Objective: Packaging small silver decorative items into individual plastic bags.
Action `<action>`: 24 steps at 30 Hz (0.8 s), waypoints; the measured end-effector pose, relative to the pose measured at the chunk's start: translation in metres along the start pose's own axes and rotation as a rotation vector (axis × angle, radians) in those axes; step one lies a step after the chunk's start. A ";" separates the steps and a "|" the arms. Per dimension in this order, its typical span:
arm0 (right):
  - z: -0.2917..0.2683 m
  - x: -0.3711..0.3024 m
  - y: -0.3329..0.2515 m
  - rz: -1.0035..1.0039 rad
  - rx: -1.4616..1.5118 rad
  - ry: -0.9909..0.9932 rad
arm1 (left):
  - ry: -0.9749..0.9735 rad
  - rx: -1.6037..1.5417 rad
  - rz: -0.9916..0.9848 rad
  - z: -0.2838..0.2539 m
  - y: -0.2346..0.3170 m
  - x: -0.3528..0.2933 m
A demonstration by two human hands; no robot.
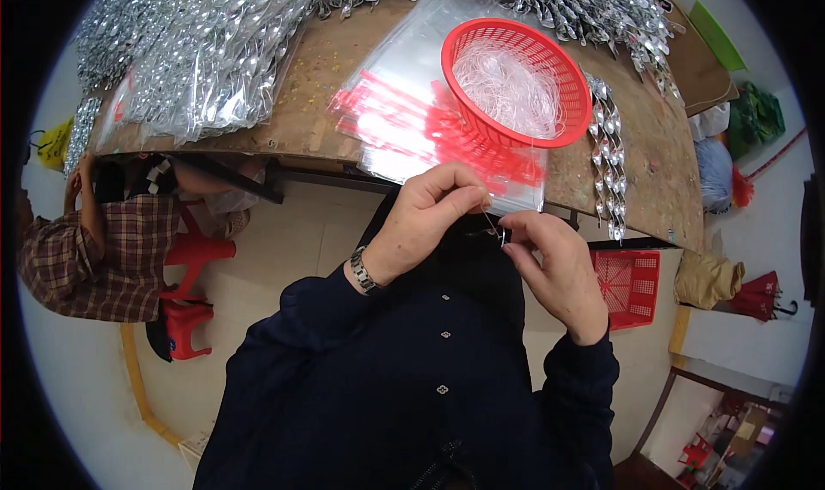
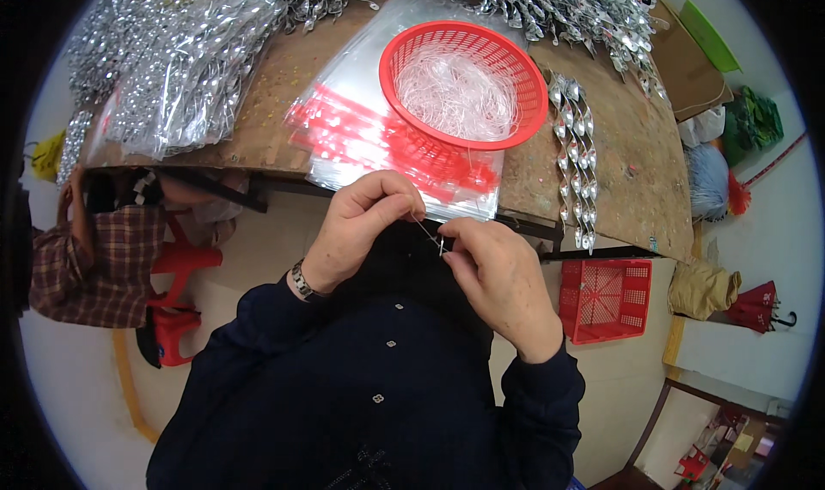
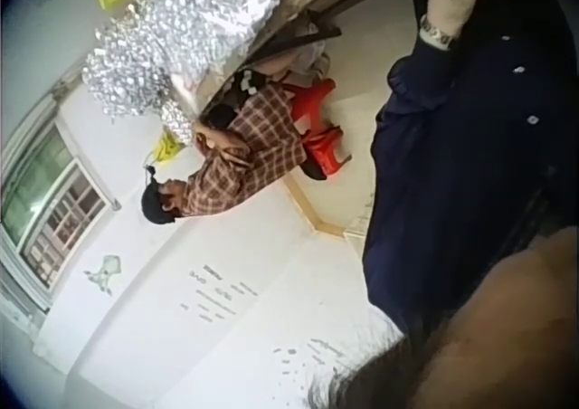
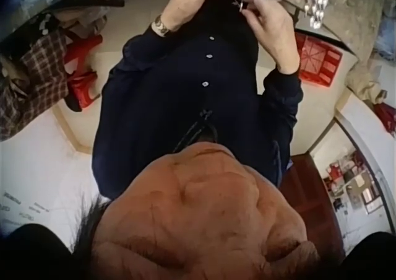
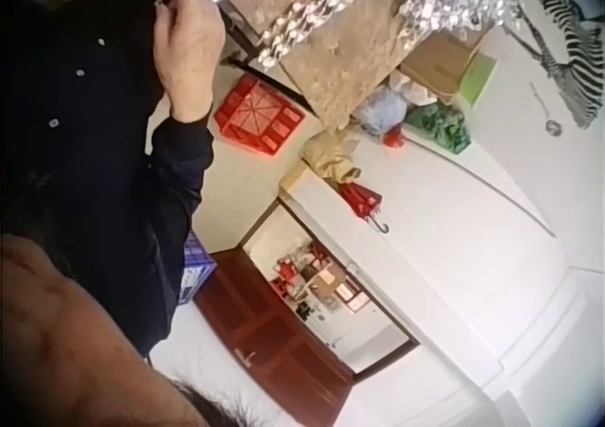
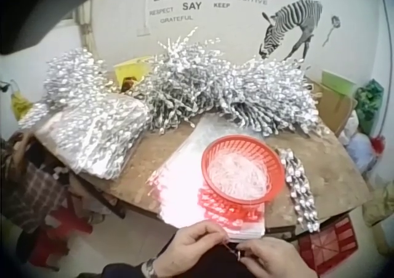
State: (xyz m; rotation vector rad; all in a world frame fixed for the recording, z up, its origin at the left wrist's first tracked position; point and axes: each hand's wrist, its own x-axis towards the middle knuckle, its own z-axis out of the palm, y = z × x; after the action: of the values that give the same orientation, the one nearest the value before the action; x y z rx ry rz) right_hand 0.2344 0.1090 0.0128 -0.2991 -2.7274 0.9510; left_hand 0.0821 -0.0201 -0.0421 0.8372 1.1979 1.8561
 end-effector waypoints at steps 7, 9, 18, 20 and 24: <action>-0.026 -0.001 -0.004 0.069 -0.053 -0.117 | 0.088 -0.144 -0.044 -0.008 0.006 0.006; -0.030 -0.002 0.000 0.115 0.038 -0.153 | 0.096 -0.155 -0.041 -0.009 0.007 0.008; -0.032 -0.001 0.018 0.244 0.565 -0.437 | 0.149 -0.202 -0.020 -0.014 0.013 0.016; -0.029 -0.002 0.021 0.209 0.622 -0.480 | 0.155 -0.219 -0.025 -0.013 0.014 0.017; -0.024 -0.002 0.019 0.161 0.804 -0.544 | 0.176 -0.255 -0.047 -0.013 0.011 0.015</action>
State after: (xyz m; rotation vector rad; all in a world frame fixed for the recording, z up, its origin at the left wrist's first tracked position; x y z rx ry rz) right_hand 0.2458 0.1369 0.0187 -0.1075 -2.4593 2.3332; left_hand 0.0606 -0.0155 -0.0347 0.5098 1.0456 2.0246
